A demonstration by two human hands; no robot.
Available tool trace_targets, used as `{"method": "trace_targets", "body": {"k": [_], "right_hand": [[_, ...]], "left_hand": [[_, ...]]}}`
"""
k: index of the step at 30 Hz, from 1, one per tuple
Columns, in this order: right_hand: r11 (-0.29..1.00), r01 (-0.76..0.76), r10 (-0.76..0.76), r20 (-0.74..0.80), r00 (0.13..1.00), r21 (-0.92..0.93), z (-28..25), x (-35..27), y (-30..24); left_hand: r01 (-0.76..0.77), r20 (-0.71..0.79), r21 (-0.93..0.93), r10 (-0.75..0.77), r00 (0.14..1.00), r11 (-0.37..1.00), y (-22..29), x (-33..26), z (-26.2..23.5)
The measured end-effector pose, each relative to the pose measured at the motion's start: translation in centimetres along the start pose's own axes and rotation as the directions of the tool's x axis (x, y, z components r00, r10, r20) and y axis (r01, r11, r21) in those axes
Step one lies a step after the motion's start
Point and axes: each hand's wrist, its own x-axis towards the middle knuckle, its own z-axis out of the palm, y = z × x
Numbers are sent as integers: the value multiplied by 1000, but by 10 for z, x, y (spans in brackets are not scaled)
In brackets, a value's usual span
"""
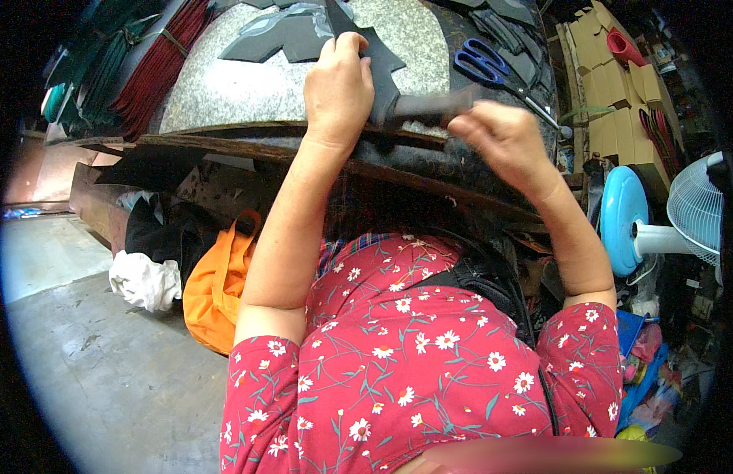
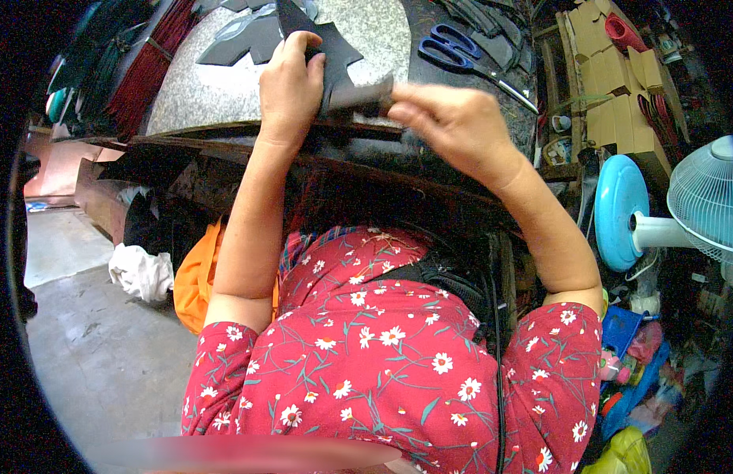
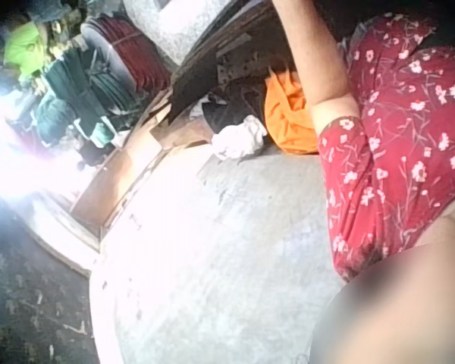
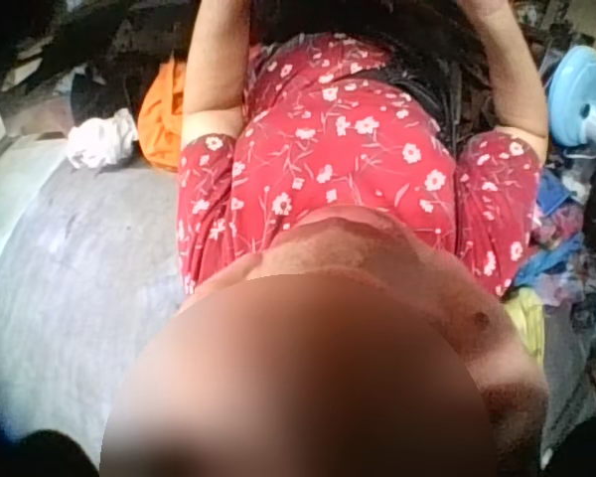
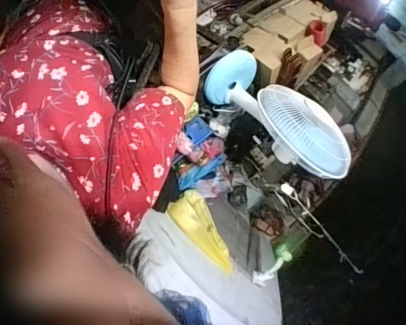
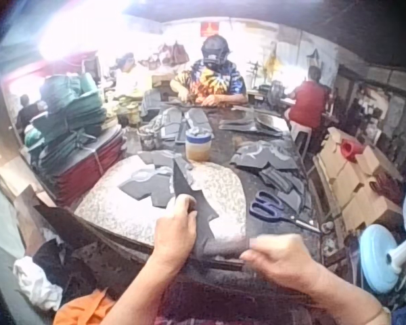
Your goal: The person uses shears to cut a black leather piece into a specific shape. They repeatedly trim the edges, rotate the piece, and inspect the cut lines while working at a cluttered table.
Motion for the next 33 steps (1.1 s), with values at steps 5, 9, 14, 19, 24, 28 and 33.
{"method": "trace_targets", "body": {"k": [5,9,14,19,24,28,33], "right_hand": [[996,-80,82,-46,996,37,-6,2,9],[992,-118,124,-161,979,47,-23,-4,26],[994,-72,51,-239,970,-78,-32,-33,46],[983,-176,174,-54,983,-45,-35,-46,61],[980,95,-108,-63,992,-177,-23,-5,38],[902,177,-169,56,984,-394,22,31,13],[931,244,-257,-14,966,-273,35,27,11]], "left_hand": [[54,72,-214,-39,997,975,-3,2,-7],[97,172,-375,-33,984,922,-6,3,-13],[92,180,-345,-31,983,934,-5,3,-13],[42,137,-258,-7,991,965,1,2,-9],[41,189,-27,-35,981,999,10,-3,-8],[60,192,-21,-54,980,998,12,-3,-11],[80,212,2,-78,974,997,14,-3,-11]]}}
